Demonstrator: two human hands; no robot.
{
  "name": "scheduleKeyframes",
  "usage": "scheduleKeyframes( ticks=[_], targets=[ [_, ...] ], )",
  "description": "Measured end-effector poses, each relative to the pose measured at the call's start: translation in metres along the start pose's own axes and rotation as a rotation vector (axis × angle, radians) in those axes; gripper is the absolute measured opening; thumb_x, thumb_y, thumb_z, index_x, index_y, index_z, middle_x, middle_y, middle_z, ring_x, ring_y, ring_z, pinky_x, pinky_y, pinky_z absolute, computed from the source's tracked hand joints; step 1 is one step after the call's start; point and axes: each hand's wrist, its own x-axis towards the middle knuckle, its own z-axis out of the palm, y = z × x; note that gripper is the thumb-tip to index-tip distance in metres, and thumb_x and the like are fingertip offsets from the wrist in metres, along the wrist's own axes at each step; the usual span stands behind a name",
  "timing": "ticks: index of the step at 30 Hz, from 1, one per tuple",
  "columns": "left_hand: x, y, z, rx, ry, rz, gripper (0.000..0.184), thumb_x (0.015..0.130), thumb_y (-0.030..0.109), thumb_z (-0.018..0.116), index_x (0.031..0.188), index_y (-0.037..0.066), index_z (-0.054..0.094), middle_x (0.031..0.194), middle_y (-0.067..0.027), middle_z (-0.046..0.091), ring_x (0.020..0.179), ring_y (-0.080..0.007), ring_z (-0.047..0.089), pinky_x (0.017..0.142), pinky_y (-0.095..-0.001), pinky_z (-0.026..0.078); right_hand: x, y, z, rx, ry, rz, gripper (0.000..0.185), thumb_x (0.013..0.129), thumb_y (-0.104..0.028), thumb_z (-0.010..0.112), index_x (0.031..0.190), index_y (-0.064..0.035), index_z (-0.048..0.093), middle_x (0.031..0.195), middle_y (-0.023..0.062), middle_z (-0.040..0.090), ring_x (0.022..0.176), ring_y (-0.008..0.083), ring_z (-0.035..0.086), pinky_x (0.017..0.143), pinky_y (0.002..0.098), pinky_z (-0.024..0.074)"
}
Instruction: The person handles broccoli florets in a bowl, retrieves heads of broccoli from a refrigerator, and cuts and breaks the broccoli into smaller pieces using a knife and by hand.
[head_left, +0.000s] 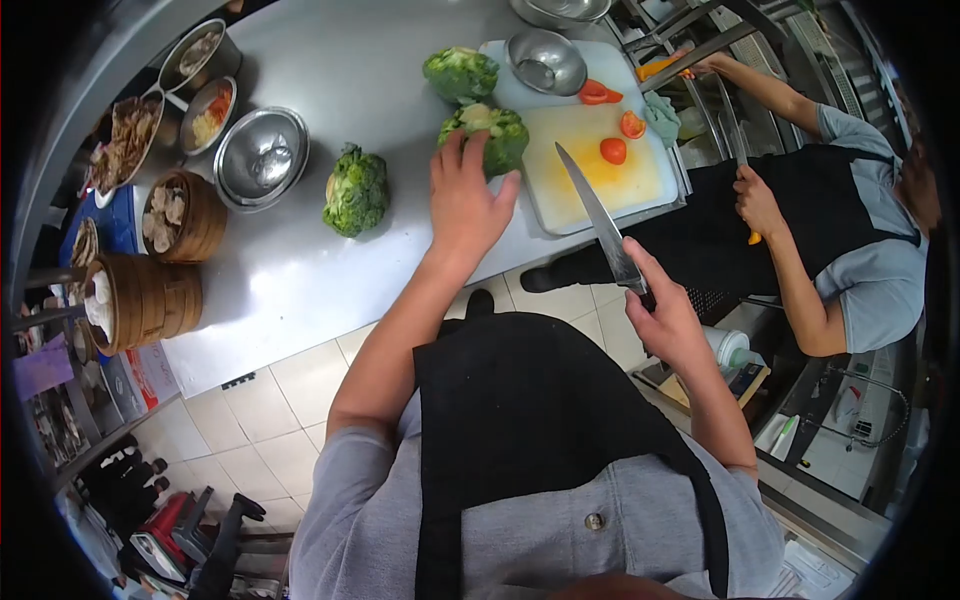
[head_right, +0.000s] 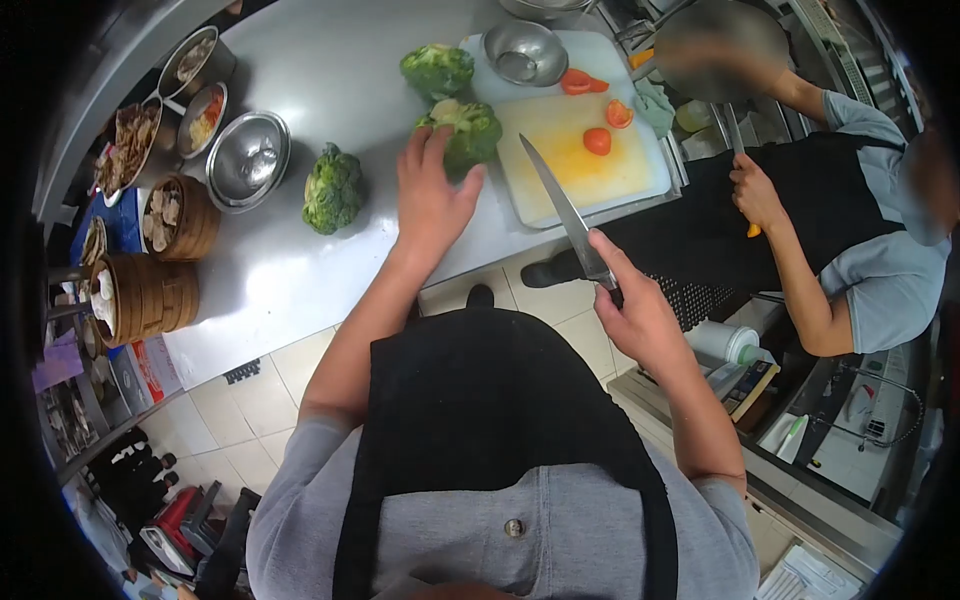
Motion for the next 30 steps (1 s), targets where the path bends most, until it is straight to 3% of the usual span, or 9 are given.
scheduleKeyframes(
  ticks=[1,5,7,10,12,14,17,21,30],
  targets=[
    [0.011,0.005,0.008,0.049,-0.032,0.003,0.065,0.083,0.029,0.08,0.138,0.006,0.055,0.15,-0.0234,0.045,0.134,-0.0484,0.044,0.111,-0.0547,0.04,-0.001,0.002,-0.002,0.016,-0.002,0.025,0.068,0.092,0.002,0.058,0.156,-0.0113,0.041,0.144,0.0237,0.059,0.123,0.0432,0.063,0.104,0.0394,0.0485],
    [0.036,-0.015,0.021,0.298,-0.045,0.067,0.062,0.079,0.026,0.082,0.134,0.006,0.059,0.151,-0.0228,0.045,0.136,-0.0479,0.043,0.112,-0.0542,0.041,-0.006,0.027,-0.001,0.037,0.042,-0.041,0.068,0.092,0.0,0.059,0.156,-0.0118,0.041,0.143,0.0233,0.059,0.119,0.0405,0.066,0.1,0.038,0.0502],
    [0.04,-0.04,0.006,0.076,-0.146,0.29,0.055,0.078,0.02,0.078,0.13,0.009,0.063,0.152,-0.0219,0.043,0.139,-0.0488,0.039,0.116,-0.0559,0.037,-0.01,0.033,-0.002,0.065,0.034,-0.032,0.067,0.092,0.0,0.059,0.156,-0.012,0.042,0.142,0.0236,0.06,0.116,0.0402,0.066,0.098,0.0379,0.0506],
    [0.033,-0.045,-0.023,0.09,-0.175,0.322,0.054,0.073,0.009,0.076,0.126,0.008,0.065,0.152,-0.0215,0.044,0.141,-0.0472,0.04,0.114,-0.0531,0.04,-0.012,0.037,-0.003,0.129,-0.044,0.063,0.065,0.093,-0.002,0.059,0.155,-0.0126,0.043,0.133,0.0259,0.064,0.109,0.0408,0.068,0.094,0.0387,0.0519],
    [0.018,-0.037,-0.024,0.108,-0.161,0.251,0.054,0.073,0.004,0.072,0.127,0.008,0.065,0.149,-0.021,0.046,0.14,-0.045,0.041,0.114,-0.0495,0.042,-0.01,0.048,0.003,0.119,-0.079,0.023,0.064,0.094,-0.003,0.059,0.155,-0.0129,0.044,0.126,0.0279,0.066,0.104,0.0414,0.069,0.092,0.0385,0.0525],
    [0.011,-0.035,-0.016,-0.024,-0.117,-0.012,0.055,0.073,0.002,0.07,0.128,0.008,0.065,0.145,-0.0206,0.049,0.138,-0.0421,0.045,0.112,-0.0466,0.044,0.001,0.039,0.001,0.097,-0.109,0.036,0.064,0.095,-0.003,0.058,0.156,-0.0142,0.043,0.119,0.0279,0.068,0.1,0.0418,0.07,0.089,0.0413,0.0542],
    [0.004,-0.036,-0.009,-0.034,-0.049,0.047,0.049,0.078,0.006,0.073,0.126,0.008,0.065,0.139,-0.0205,0.052,0.128,-0.0397,0.052,0.107,-0.0465,0.047,0.017,0.03,0.005,-0.092,-0.139,-0.104,0.069,0.094,-0.002,0.057,0.158,-0.0172,0.038,0.105,0.0235,0.068,0.086,0.0429,0.068,0.077,0.0501,0.0548],
    [0.009,-0.046,-0.005,-0.024,-0.024,0.103,0.048,0.079,0.013,0.081,0.125,0.008,0.066,0.136,-0.0203,0.055,0.12,-0.0394,0.056,0.1,-0.0469,0.05,0.034,0.006,0.012,-0.139,-0.178,-0.155,0.073,0.091,-0.002,0.059,0.159,-0.0134,0.036,0.092,0.0182,0.063,0.077,0.04,0.066,0.07,0.0512,0.0537],
    [0.011,-0.047,-0.003,-0.071,-0.031,0.089,0.05,0.077,0.015,0.086,0.123,0.008,0.068,0.128,-0.0198,0.057,0.115,-0.0379,0.057,0.096,-0.0457,0.052,0.043,-0.014,0.031,-0.269,-0.217,-0.056,0.075,0.091,-0.004,0.061,0.161,-0.015,0.035,0.095,0.0174,0.064,0.075,0.0396,0.066,0.07,0.0502,0.0558]
  ],
)
